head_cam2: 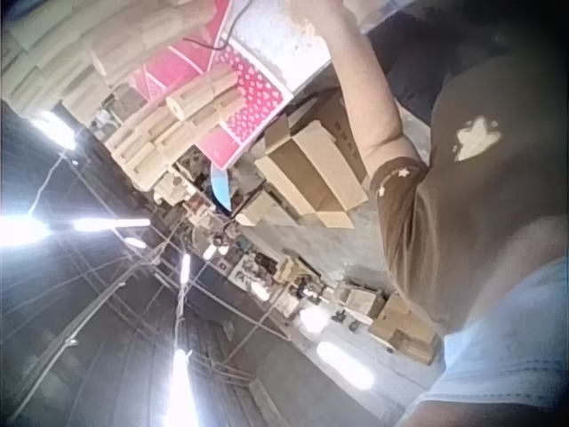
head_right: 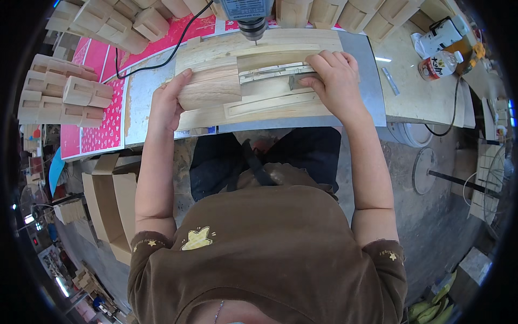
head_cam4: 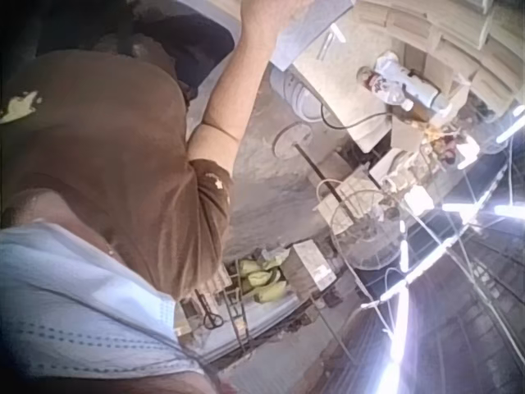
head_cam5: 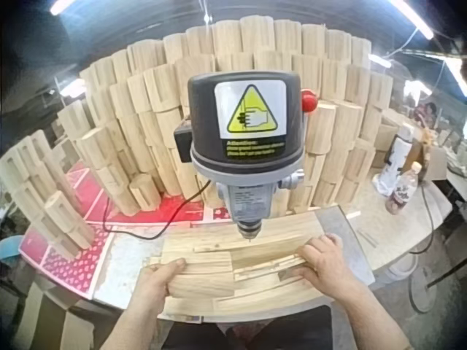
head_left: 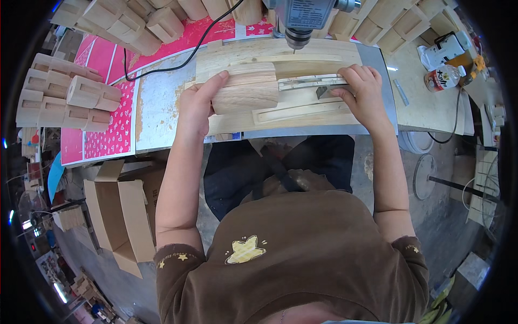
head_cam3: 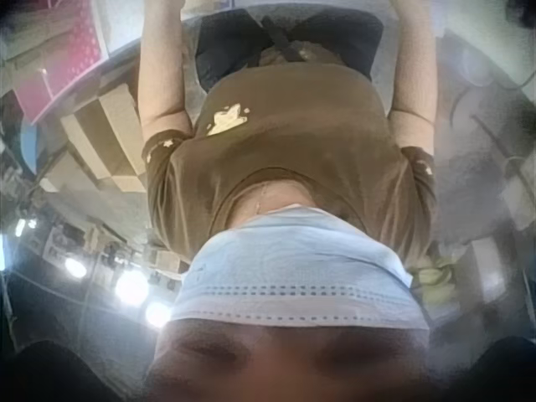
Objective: Operate a bench drill press to drill precision holes or slots into turned cylindrical wooden blocks clamped in a fixture.
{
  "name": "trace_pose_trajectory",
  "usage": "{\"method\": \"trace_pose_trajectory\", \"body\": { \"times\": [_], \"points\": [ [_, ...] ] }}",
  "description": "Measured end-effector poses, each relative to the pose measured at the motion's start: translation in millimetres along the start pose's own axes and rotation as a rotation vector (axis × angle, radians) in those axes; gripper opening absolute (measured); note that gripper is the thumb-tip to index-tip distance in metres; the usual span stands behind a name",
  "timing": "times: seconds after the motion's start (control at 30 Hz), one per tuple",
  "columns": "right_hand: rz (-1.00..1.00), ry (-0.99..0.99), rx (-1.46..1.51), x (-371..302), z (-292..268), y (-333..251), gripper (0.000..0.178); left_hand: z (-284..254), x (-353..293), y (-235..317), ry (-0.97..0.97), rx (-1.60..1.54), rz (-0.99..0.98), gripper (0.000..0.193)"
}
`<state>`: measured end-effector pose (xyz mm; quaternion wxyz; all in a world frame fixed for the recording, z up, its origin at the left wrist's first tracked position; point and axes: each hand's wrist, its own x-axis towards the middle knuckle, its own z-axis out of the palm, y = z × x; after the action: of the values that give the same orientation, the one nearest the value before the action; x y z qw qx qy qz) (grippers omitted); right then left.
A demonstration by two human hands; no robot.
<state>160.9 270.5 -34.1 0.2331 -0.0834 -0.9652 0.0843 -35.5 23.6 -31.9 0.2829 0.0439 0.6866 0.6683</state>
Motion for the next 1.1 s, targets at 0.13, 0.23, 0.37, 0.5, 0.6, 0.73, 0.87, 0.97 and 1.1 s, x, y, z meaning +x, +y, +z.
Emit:
{"method": "trace_pose_trajectory", "body": {
  "times": [0.13,0.23,0.37,0.5,0.6,0.73,0.87,0.97,1.1],
  "points": [
    [0.019,-0.021,-0.001,2,-1,9,0.032,-2,-3,2,-0.068,0.034,-0.029,0.046],
    [0.015,-0.025,0.02,0,-3,9,0.032,4,-14,3,-0.019,0.012,-0.07,0.047],
    [0.002,0.0,0.002,0,3,-1,0.033,17,-12,-8,-0.04,-0.053,-0.074,0.048],
    [0.009,0.027,-0.004,8,11,-17,0.033,37,-8,-19,-0.17,-0.016,-0.075,0.049],
    [0.026,0.078,0.003,9,15,-18,0.037,43,-5,-25,-0.202,-0.03,-0.039,0.048],
    [0.169,0.245,-0.037,-5,22,-12,0.049,34,-15,-47,0.028,0.273,0.525,0.05],
    [0.243,0.222,0.127,-1,30,-11,0.056,42,-17,-63,-0.011,0.576,0.95,0.061],
    [0.297,0.234,0.103,15,38,-4,0.057,44,0,-71,0.065,0.658,0.9,0.062],
    [0.238,0.263,0.077,22,48,0,0.06,48,22,-72,0.14,0.762,0.895,0.054]
  ]
}}
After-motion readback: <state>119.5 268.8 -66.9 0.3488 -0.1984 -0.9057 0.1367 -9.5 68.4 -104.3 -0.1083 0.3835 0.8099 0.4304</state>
